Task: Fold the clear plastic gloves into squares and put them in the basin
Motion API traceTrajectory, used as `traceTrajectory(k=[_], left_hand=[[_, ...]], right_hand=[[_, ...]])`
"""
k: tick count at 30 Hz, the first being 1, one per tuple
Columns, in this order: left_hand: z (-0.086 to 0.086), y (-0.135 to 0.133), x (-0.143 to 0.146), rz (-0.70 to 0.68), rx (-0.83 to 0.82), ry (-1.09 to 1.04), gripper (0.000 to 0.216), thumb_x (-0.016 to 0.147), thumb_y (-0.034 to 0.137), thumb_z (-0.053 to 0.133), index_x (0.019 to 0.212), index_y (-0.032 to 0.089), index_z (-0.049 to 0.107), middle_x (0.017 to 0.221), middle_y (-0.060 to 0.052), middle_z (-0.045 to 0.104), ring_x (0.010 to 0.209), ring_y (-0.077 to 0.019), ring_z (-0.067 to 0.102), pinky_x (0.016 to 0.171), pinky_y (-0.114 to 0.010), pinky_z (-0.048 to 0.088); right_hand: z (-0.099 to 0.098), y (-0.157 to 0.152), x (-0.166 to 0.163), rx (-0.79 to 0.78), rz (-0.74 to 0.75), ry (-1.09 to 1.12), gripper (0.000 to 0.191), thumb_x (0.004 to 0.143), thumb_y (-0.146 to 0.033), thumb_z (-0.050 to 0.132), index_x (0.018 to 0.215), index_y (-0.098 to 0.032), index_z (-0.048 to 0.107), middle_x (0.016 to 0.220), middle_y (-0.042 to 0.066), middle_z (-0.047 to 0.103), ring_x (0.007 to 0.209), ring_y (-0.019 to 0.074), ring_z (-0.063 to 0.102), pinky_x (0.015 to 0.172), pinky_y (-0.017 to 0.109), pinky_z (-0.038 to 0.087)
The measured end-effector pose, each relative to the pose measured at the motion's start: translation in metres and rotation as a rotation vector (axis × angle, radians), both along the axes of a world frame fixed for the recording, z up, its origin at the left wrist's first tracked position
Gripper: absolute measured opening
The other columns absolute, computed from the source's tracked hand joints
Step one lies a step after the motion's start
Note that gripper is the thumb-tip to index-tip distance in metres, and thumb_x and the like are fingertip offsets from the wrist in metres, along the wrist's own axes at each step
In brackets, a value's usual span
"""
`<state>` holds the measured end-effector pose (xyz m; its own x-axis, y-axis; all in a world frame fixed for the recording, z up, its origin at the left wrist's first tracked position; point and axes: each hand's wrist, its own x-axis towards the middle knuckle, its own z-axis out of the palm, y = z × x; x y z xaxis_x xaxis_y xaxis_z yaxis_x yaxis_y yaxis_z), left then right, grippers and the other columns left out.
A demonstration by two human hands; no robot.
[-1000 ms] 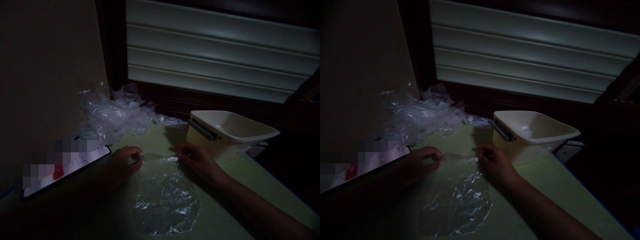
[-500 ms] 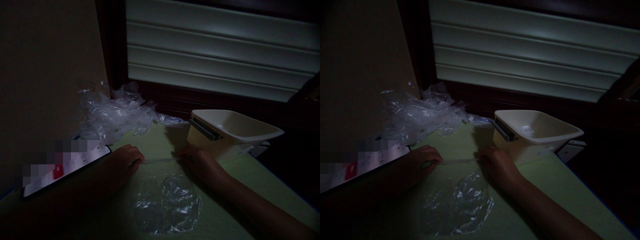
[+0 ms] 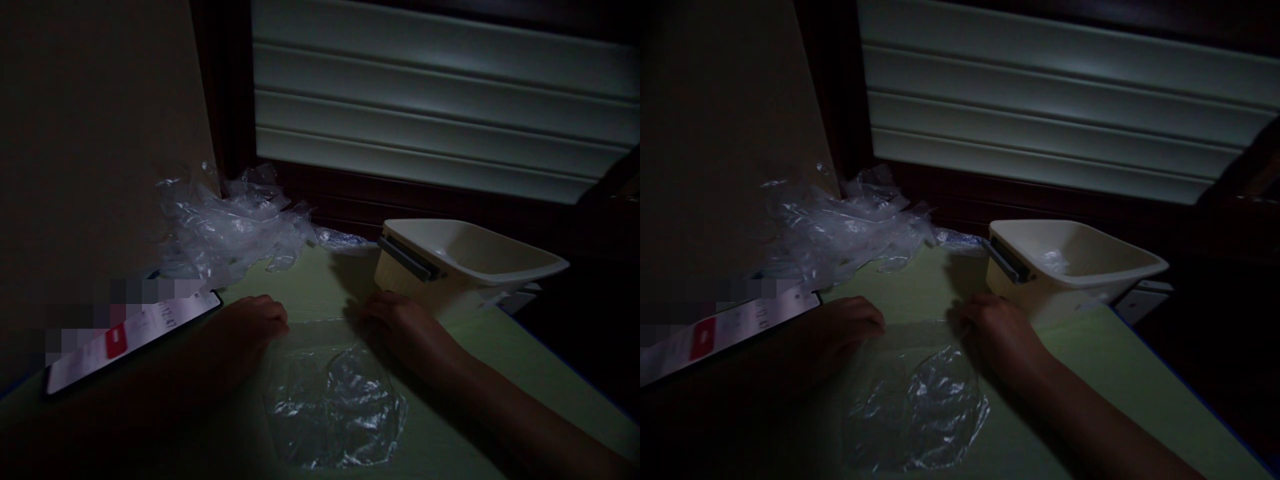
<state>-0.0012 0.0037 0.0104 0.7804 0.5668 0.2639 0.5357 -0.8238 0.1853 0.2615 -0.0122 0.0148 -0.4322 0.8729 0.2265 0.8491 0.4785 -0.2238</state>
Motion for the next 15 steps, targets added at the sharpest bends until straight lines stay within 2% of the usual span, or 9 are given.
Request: traceTrajectory(k=[5, 9, 12, 15], left_hand=[[0.000, 0.000, -0.003, 0.000, -0.010, 0.000, 0.031, 0.074, -0.003, 0.037, 0.078, 0.016, 0.062, 0.086, -0.004, 0.061, 0.080, -0.0174, 0.053, 0.073, -0.029, 0.042], [0.002, 0.000, -0.003, -0.006, -0.008, 0.038, 0.029, 0.076, 0.000, 0.039, 0.079, 0.016, 0.063, 0.085, -0.005, 0.063, 0.078, -0.0181, 0.055, 0.070, -0.028, 0.043], [0.004, -0.001, 0.000, -0.017, 0.024, 0.095, 0.028, 0.075, -0.001, 0.040, 0.076, 0.015, 0.064, 0.080, -0.004, 0.063, 0.075, -0.0184, 0.055, 0.067, -0.028, 0.042], [0.000, 0.000, 0.003, 0.015, 0.047, 0.078, 0.029, 0.072, -0.003, 0.041, 0.072, 0.015, 0.064, 0.076, -0.003, 0.063, 0.074, -0.0175, 0.055, 0.068, -0.027, 0.041]], right_hand=[[0.003, -0.001, 0.002, 0.051, 0.017, -0.080, 0.026, 0.074, -0.003, 0.047, 0.077, -0.018, 0.067, 0.080, 0.006, 0.065, 0.074, 0.0174, 0.060, 0.068, 0.030, 0.046], [0.008, -0.005, -0.004, 0.125, 0.009, -0.124, 0.027, 0.074, -0.005, 0.048, 0.092, -0.014, 0.067, 0.092, 0.011, 0.066, 0.082, 0.0231, 0.061, 0.073, 0.037, 0.049], [0.015, -0.009, -0.019, 0.186, 0.112, -0.157, 0.037, 0.076, -0.005, 0.048, 0.111, -0.012, 0.060, 0.108, 0.013, 0.064, 0.094, 0.0253, 0.059, 0.081, 0.039, 0.047], [0.023, -0.012, -0.041, 0.181, 0.268, -0.235, 0.037, 0.081, -0.008, 0.047, 0.118, -0.011, 0.054, 0.114, 0.013, 0.061, 0.099, 0.0244, 0.058, 0.085, 0.038, 0.045]])
